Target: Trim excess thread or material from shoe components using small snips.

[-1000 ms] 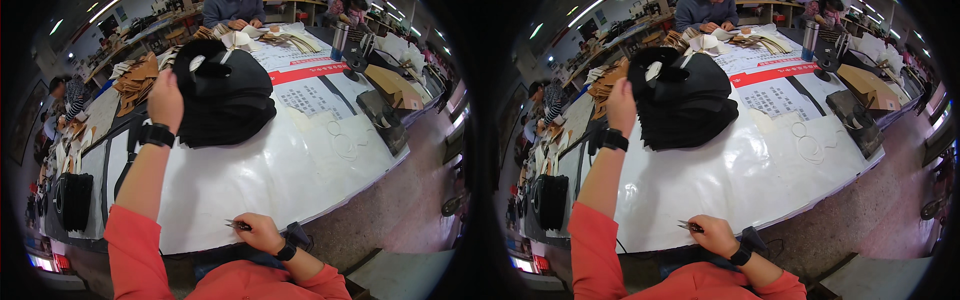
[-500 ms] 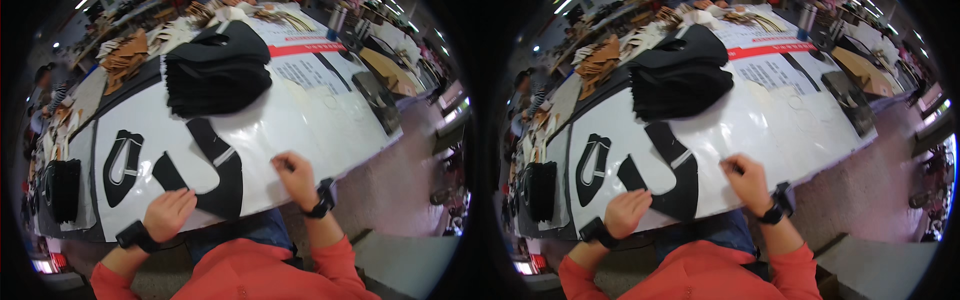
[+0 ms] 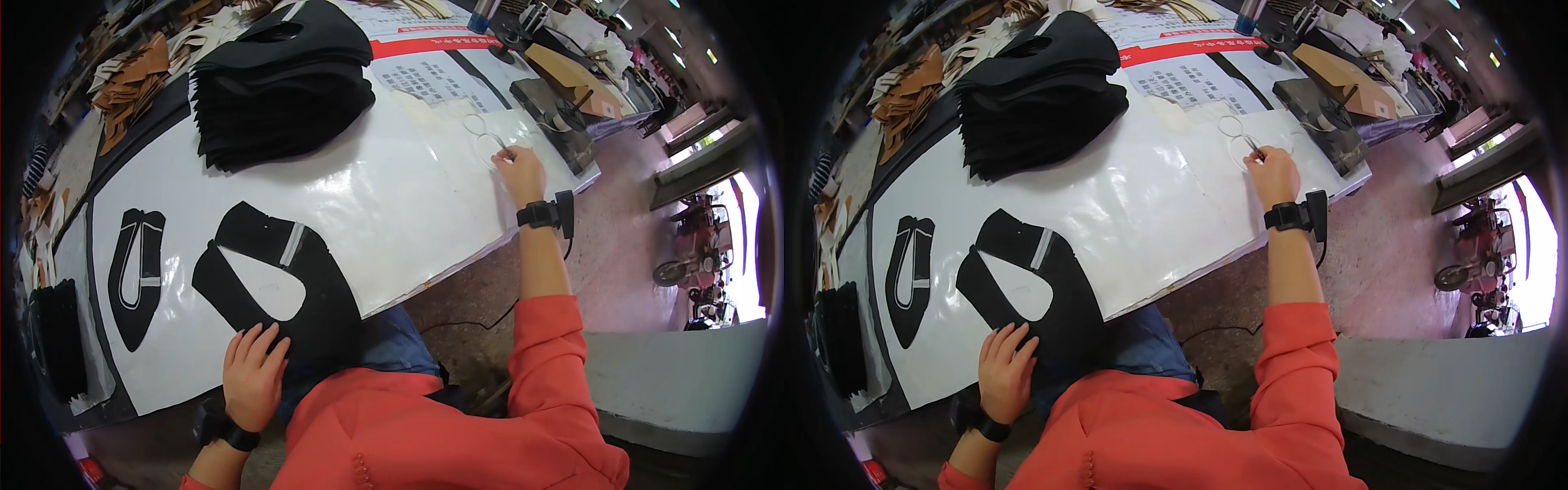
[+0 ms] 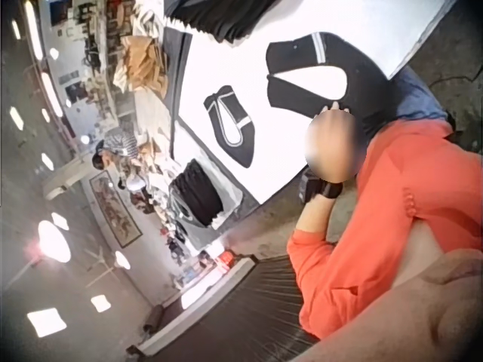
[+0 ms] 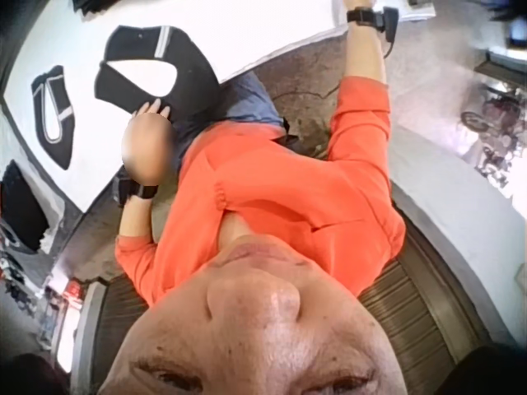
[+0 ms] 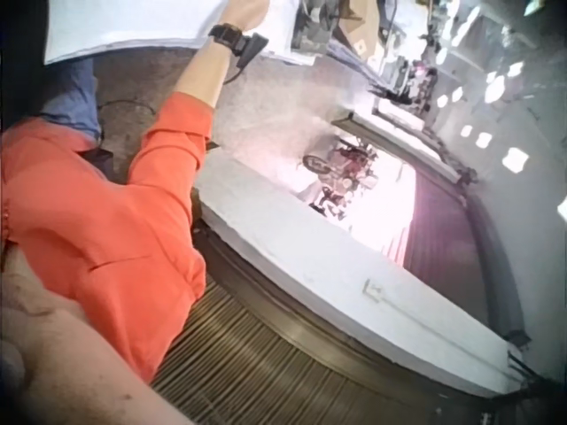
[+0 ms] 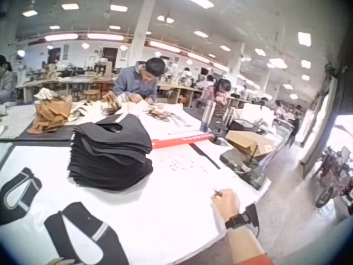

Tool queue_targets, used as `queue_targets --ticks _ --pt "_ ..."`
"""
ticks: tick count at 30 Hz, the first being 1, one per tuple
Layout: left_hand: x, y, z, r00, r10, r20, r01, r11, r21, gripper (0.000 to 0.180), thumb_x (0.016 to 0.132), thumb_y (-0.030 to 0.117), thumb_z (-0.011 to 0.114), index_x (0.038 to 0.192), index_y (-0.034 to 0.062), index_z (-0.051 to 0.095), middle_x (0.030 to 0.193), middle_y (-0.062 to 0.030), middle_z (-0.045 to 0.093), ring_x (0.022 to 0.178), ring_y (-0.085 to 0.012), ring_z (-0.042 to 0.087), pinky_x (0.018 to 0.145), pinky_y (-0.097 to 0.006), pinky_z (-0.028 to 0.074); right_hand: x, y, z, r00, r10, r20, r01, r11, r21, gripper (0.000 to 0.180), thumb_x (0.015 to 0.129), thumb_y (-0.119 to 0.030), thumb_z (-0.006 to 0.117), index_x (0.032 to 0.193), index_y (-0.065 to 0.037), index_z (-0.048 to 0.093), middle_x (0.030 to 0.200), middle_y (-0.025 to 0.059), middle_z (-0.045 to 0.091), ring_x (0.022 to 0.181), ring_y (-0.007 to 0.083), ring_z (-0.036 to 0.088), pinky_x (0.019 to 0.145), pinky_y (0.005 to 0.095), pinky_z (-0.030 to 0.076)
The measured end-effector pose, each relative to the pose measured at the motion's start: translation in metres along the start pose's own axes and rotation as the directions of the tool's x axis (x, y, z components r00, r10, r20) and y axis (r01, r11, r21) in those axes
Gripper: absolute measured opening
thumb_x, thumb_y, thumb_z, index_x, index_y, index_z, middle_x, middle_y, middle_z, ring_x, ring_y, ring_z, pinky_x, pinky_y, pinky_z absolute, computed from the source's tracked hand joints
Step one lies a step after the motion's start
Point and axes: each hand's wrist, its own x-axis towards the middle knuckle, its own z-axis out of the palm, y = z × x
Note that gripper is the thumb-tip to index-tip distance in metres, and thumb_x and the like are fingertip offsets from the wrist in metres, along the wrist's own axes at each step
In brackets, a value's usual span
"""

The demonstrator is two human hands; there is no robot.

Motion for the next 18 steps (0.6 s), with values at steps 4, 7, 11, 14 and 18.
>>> queue_targets --ticks 4,7,11,14,18 --pt "-0.003 0.005 -0.002 0.999 -0.038 0.020 0.038 0.998 -0.039 0.040 0.081 0.006 0.073 0.120 0.0048 0.069 0.134 -0.0137 0.061 0.127 -0.0362 0.054 0.109 -0.052 0.040 -0.001 -0.016 0.012 0.997 -0.006 0.071 0.013 0.995 -0.100 0.026 0.084 -0.030 0.074 0.097 -0.008 0.076 0.104 0.0134 0.070 0.092 0.0333 0.069 0.080 0.0429 0.053" --pt "-0.003 0.008 -0.001 0.998 -0.061 0.031 0.064 0.995 -0.079 0.042 0.081 0.007 0.073 0.122 0.0039 0.067 0.136 -0.0145 0.059 0.129 -0.0371 0.052 0.110 -0.052 0.039 -0.002 -0.022 0.019 0.997 -0.016 0.076 0.027 0.989 -0.145 0.028 0.086 -0.029 0.072 0.102 -0.007 0.074 0.110 0.0135 0.068 0.093 0.0349 0.068 0.084 0.0438 0.054" --pt "-0.003 0.011 -0.003 0.995 -0.080 0.056 0.086 0.989 -0.119 0.042 0.083 0.008 0.072 0.124 0.0037 0.066 0.138 -0.0142 0.059 0.130 -0.0371 0.051 0.112 -0.053 0.037 -0.007 -0.020 0.029 0.996 -0.080 0.025 0.083 0.982 -0.168 0.019 0.087 -0.020 0.070 0.096 -0.004 0.070 0.105 0.0151 0.067 0.090 0.0358 0.068 0.080 0.0457 0.053" --pt "-0.006 0.007 -0.008 0.989 -0.137 0.050 0.145 0.970 -0.196 0.042 0.084 0.008 0.072 0.125 0.0041 0.065 0.138 -0.0146 0.059 0.131 -0.0379 0.051 0.113 -0.053 0.035 -0.030 -0.048 0.016 0.970 -0.209 -0.126 0.214 0.977 0.026 0.011 0.085 -0.008 0.069 0.093 -0.002 0.065 0.092 0.0163 0.067 0.085 0.0380 0.065 0.079 0.0466 0.049" --pt "0.006 0.001 -0.008 0.979 -0.191 -0.075 0.143 0.899 -0.414 0.042 0.086 0.007 0.071 0.127 0.0039 0.064 0.134 -0.0152 0.063 0.128 -0.0378 0.055 0.113 -0.051 0.036 -0.082 -0.110 -0.026 0.875 -0.484 -0.026 0.484 0.873 0.054 0.010 0.082 -0.003 0.068 0.091 -0.004 0.064 0.082 0.0153 0.066 0.082 0.0388 0.062 0.080 0.0461 0.047"
